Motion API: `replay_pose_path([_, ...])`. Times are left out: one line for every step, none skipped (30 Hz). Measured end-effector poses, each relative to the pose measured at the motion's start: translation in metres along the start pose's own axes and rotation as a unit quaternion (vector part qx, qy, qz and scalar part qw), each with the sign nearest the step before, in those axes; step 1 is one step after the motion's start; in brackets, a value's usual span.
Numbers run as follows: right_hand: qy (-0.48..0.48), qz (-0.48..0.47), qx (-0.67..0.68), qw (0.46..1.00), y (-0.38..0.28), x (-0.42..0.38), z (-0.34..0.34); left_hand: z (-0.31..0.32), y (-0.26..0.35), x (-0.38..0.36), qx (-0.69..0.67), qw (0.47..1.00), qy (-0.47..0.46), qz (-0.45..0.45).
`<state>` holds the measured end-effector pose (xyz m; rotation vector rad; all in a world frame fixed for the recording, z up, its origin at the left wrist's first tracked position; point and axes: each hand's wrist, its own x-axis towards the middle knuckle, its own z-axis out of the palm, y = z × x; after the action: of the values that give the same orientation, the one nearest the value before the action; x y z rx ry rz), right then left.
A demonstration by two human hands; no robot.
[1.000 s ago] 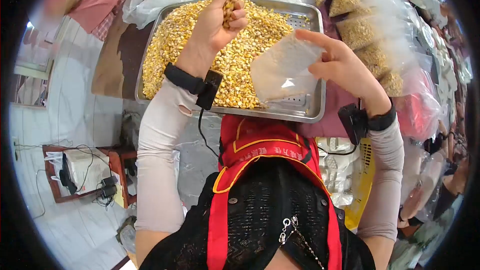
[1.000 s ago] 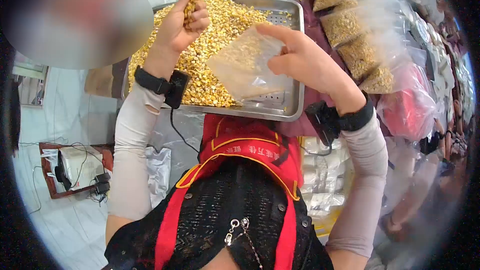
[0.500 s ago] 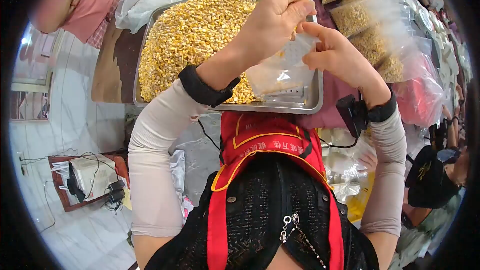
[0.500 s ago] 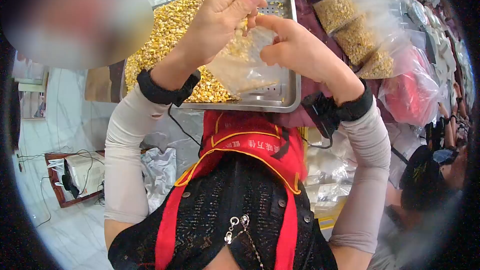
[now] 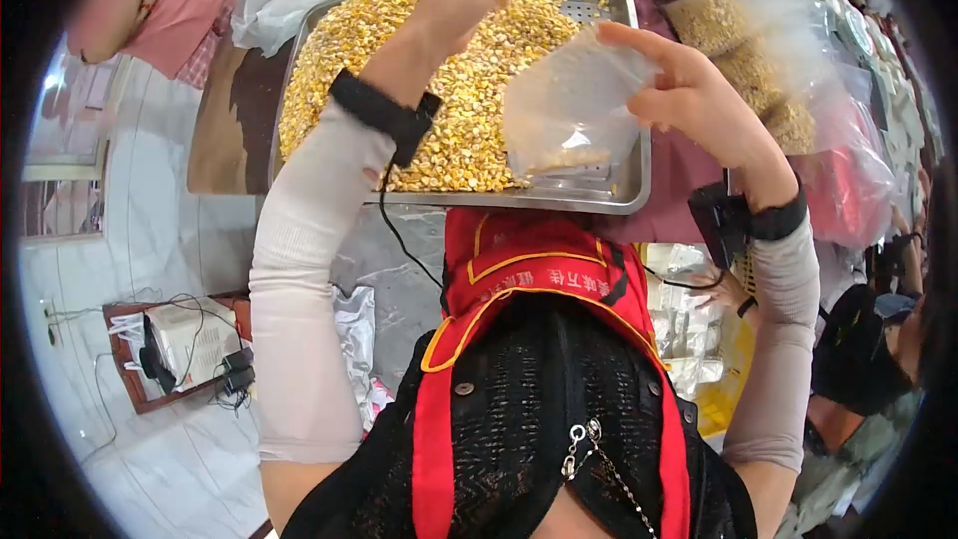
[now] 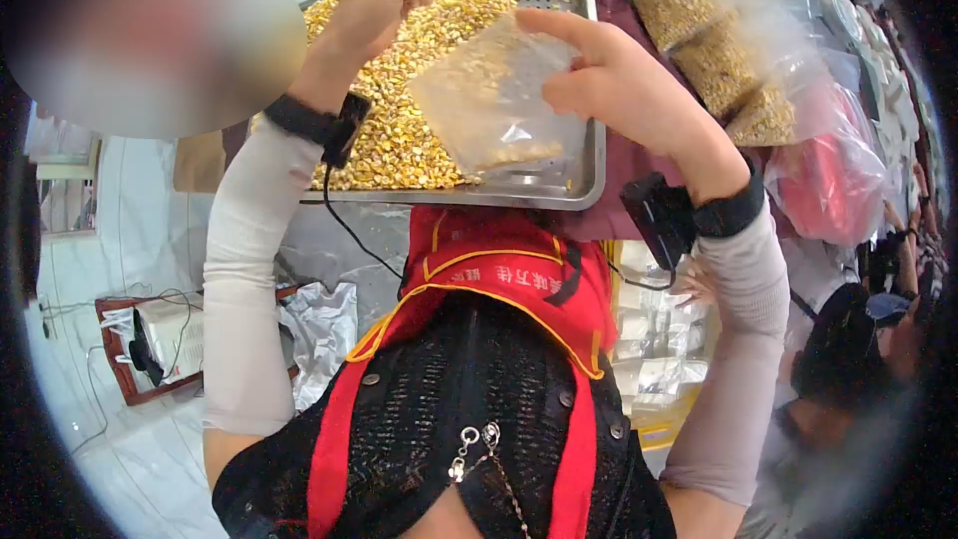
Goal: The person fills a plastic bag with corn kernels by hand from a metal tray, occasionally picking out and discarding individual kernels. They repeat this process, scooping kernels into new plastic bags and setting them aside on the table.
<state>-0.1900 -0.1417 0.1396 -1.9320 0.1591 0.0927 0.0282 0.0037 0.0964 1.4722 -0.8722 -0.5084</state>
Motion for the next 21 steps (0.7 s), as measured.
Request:
replay_pose_path([0.001,0.001,0.005,1.000,-0.001,-0.003,0.000,-0.011,-0.018,0.002,0.058,0.996,0.057,-0.024])
replay_pose_path([-0.004,-0.005,0.003,1.000,-0.003,-0.006,0.000,-0.026,-0.041,0.006,0.203,0.974,0.091,-0.042])
replay_pose_path([-0.003,0.007,0.015,1.000,-0.004,-0.009,0.000,-0.041,-0.067,0.008,0.342,0.929,0.123,-0.062])
replay_pose_path([-0.001,0.022,0.026,0.999,-0.004,-0.012,-0.001,-0.056,-0.097,0.007,0.344,0.928,0.129,-0.062])
replay_pose_path([-0.004,0.019,0.031,0.999,0.001,-0.012,-0.003,-0.071,-0.127,0.007,0.473,0.878,0.071,-0.022])
replay_pose_path([-0.006,0.016,0.029,0.999,0.002,-0.013,-0.004,-0.079,-0.140,0.008,0.591,0.806,0.009,0.018])
replay_pose_path([-0.006,0.020,0.037,0.999,0.003,-0.013,-0.004,-0.072,-0.135,0.003,0.591,0.806,0.011,0.018])
replay_pose_path([-0.006,0.025,0.045,0.999,0.003,-0.014,-0.004,-0.059,-0.134,-0.007,0.656,0.752,-0.013,0.054])
replay_pose_path([-0.007,0.025,0.043,0.999,0.002,-0.014,-0.004,-0.046,-0.129,-0.017,0.716,0.692,-0.037,0.089])
replay_pose_path([-0.007,0.025,0.055,0.998,0.002,-0.013,-0.003,-0.035,-0.124,-0.022,0.715,0.692,-0.036,0.089])
replay_pose_path([-0.006,0.026,0.067,0.997,0.001,-0.013,-0.002,-0.024,-0.119,-0.027,0.712,0.689,-0.072,0.115])
replay_pose_path([-0.009,0.025,0.066,0.997,-0.001,-0.013,-0.001,-0.019,-0.117,-0.033,0.707,0.684,-0.108,0.139])
replay_pose_path([-0.010,0.030,0.071,0.997,-0.003,-0.014,0.000,-0.018,-0.116,-0.039,0.708,0.685,-0.105,0.138])
replay_pose_path([-0.011,0.034,0.078,0.996,-0.005,-0.013,0.001,-0.018,-0.115,-0.045,0.682,0.697,-0.127,0.182])
replay_pose_path([-0.013,0.033,0.077,0.996,-0.005,-0.013,0.000,-0.019,-0.115,-0.048,0.654,0.707,-0.149,0.225])
replay_pose_path([-0.012,0.034,0.067,0.997,-0.003,-0.013,0.000,-0.022,-0.115,-0.049,0.654,0.707,-0.148,0.225])
replay_pose_path([-0.011,0.036,0.057,0.998,-0.002,-0.013,0.000,-0.027,-0.114,-0.051,0.640,0.729,-0.144,0.194])
replay_pose_path([-0.012,0.037,0.057,0.998,-0.002,-0.012,0.000,-0.031,-0.110,-0.053,0.625,0.750,-0.139,0.164])
replay_pose_path([-0.013,0.033,0.055,0.998,-0.002,-0.010,0.000,-0.038,-0.105,-0.054,0.612,0.770,-0.112,0.143])
replay_pose_path([-0.014,0.029,0.052,0.998,-0.002,-0.009,0.000,-0.044,-0.099,-0.055,0.612,0.771,-0.111,0.141])
replay_pose_path([-0.015,0.028,0.052,0.998,-0.004,-0.008,0.001,-0.049,-0.092,-0.056,0.565,0.812,-0.038,0.142])
